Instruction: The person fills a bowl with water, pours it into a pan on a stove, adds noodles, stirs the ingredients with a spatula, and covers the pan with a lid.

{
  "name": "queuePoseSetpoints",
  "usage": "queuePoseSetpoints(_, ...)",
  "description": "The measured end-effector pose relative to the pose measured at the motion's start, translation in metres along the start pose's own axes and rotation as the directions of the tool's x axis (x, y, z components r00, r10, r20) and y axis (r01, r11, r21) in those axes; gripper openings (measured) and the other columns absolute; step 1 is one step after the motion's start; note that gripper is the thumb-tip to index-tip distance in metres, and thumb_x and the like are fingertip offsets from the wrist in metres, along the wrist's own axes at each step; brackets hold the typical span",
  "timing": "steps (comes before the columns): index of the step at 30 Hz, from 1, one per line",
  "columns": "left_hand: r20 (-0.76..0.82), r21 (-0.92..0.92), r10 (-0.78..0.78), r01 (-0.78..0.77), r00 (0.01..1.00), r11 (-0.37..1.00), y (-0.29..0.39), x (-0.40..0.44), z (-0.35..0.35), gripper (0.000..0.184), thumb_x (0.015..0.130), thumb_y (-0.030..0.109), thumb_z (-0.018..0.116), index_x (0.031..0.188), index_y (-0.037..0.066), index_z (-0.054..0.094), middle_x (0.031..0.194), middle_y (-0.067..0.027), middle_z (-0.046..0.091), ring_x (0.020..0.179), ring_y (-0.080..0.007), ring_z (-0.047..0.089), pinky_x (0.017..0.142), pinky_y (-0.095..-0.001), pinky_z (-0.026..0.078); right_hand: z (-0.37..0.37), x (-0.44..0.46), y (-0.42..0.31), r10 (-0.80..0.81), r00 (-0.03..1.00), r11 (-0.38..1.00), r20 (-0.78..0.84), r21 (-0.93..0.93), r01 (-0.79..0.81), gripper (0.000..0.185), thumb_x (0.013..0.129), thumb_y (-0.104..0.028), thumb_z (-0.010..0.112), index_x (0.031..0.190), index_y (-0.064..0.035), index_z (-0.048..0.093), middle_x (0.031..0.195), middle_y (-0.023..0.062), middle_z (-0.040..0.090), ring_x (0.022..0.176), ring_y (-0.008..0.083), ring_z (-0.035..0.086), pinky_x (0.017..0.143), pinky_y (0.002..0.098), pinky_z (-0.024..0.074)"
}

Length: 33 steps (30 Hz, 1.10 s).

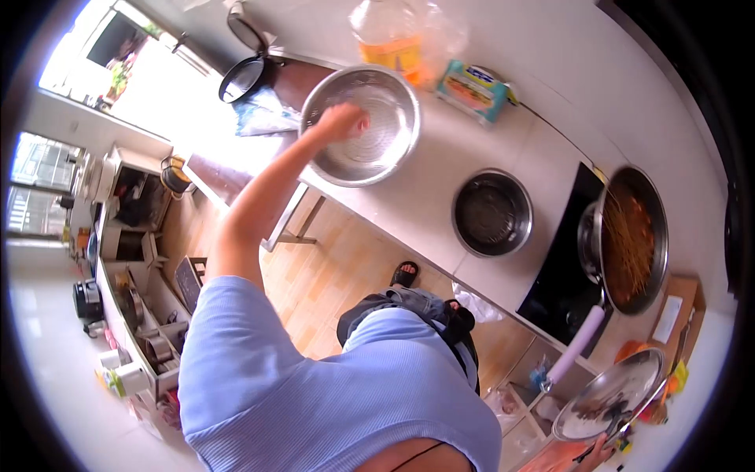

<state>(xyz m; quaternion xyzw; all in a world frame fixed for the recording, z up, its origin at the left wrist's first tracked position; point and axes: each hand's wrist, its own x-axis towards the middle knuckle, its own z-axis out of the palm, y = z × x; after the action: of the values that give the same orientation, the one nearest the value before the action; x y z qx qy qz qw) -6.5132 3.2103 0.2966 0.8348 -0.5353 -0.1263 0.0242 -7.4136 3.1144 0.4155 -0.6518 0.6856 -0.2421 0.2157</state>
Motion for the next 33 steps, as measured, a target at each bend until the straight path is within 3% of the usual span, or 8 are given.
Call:
queuePoseSetpoints(3, -0.017, 0.072, -0.038, 0.04, 0.999, 0.997, -0.016, -0.024, 0.046, 0.028, 0.065, 0.017, 0.059, 0.092, 0.01, 0.058, 0.089, -0.0115, 0.059, 0.087, -0.0291, 0.056, 0.074, -0.0376, 0.046, 0.014, -0.003, -0.047, 0.068, 0.997, 0.997, 0.024, 0.023, -0.069, 0.05, 0.085, -0.028, 0.051, 0.119, 0.006, 0.038, 0.113, 0.0155, 0.048, 0.099, 0.0232, 0.047, 0.088, 0.0314, 0.0352)
queuePoseSetpoints(6, -0.132, 0.0, -0.288, 0.291, 0.948, 0.957, 0.0, -0.025, 0.061, 0.023, 0.06, 0.017, 0.059, 0.075, 0.0, 0.062, 0.079, -0.0188, 0.061, 0.078, -0.0299, 0.061, 0.067, -0.0398, 0.047, 0.017, -0.001, -0.068, 0.082, 0.996, 0.996, 0.031, 0.037, -0.083, 0.05, 0.085, -0.028, 0.051, 0.119, 0.0058, 0.038, 0.112, 0.0155, 0.049, 0.099, 0.0232, 0.047, 0.087, 0.0314, 0.0353)
queuePoseSetpoints(9, -0.167, 0.041, -0.262, 0.273, 0.95, 0.961, -0.003, -0.013, 0.079, 0.019, 0.059, 0.017, 0.057, 0.066, 0.0, 0.062, 0.075, -0.0194, 0.061, 0.073, -0.0304, 0.061, 0.065, -0.0404, 0.048, 0.015, 0.0, -0.08, 0.094, 0.995, 0.995, 0.037, 0.041, -0.096, 0.05, 0.085, -0.027, 0.051, 0.12, 0.0057, 0.038, 0.112, 0.0155, 0.049, 0.099, 0.0232, 0.048, 0.087, 0.0315, 0.0354)
queuePoseSetpoints(13, -0.294, 0.009, 0.029, -0.027, 0.955, 1.0, -0.007, 0.003, 0.089, 0.018, 0.064, 0.018, 0.055, 0.071, 0.002, 0.058, 0.066, -0.0144, 0.058, 0.068, -0.0315, 0.058, 0.062, -0.0394, 0.045, 0.011, 0.0, -0.087, 0.109, 0.993, 0.993, 0.039, 0.046, -0.111, 0.05, 0.085, -0.027, 0.051, 0.12, 0.0055, 0.038, 0.111, 0.0154, 0.05, 0.098, 0.0232, 0.048, 0.087, 0.0315, 0.0356)
queuePoseSetpoints(17, -0.168, -0.369, 0.086, -0.143, 0.982, 0.918, 0.007, 0.007, 0.078, 0.01, 0.068, 0.014, 0.056, 0.073, 0.005, 0.057, 0.069, -0.014, 0.059, 0.067, -0.0301, 0.057, 0.061, -0.0378, 0.043, 0.007, -0.002, -0.09, 0.127, 0.991, 0.991, 0.04, 0.046, -0.129, 0.05, 0.085, -0.027, 0.052, 0.12, 0.0053, 0.038, 0.111, 0.0153, 0.05, 0.098, 0.0232, 0.048, 0.087, 0.0316, 0.0357)
queuePoseSetpoints(27, -0.085, -0.148, 0.093, -0.104, 0.992, 0.984, 0.018, 0.021, 0.092, 0.015, 0.063, 0.015, 0.059, 0.071, 0.003, 0.059, 0.069, -0.0178, 0.059, 0.069, -0.0339, 0.058, 0.064, -0.0428, 0.045, -0.005, -0.01, -0.072, 0.159, 0.986, 0.984, 0.048, 0.073, -0.162, 0.05, 0.085, -0.026, 0.052, 0.121, 0.0049, 0.038, 0.11, 0.0152, 0.051, 0.098, 0.0232, 0.048, 0.086, 0.0318, 0.0361)
queuePoseSetpoints(30, -0.242, -0.464, -0.075, -0.047, 0.967, 0.885, 0.014, 0.029, 0.032, 0.013, 0.062, 0.017, 0.062, 0.071, 0.007, 0.062, 0.069, -0.0122, 0.06, 0.065, -0.0264, 0.059, 0.06, -0.0346, 0.046, -0.008, -0.012, -0.059, 0.149, 0.987, 0.981, 0.06, 0.115, -0.155, 0.05, 0.084, -0.026, 0.053, 0.121, 0.0047, 0.038, 0.109, 0.0152, 0.051, 0.097, 0.0232, 0.048, 0.086, 0.0318, 0.0362)
queuePoseSetpoints(33, -0.428, -0.493, 0.153, -0.372, 0.891, 0.787, 0.112, 0.033, -0.086, 0.01, 0.068, 0.011, 0.06, 0.075, 0.004, 0.058, 0.061, -0.0042, 0.056, 0.058, -0.0113, 0.053, 0.057, -0.0252, 0.044, -0.016, -0.013, -0.039, 0.104, 0.994, 0.993, 0.041, 0.058, -0.106, 0.05, 0.083, -0.026, 0.054, 0.12, 0.0044, 0.04, 0.111, 0.0152, 0.051, 0.099, 0.024, 0.048, 0.087, 0.0323, 0.0357)
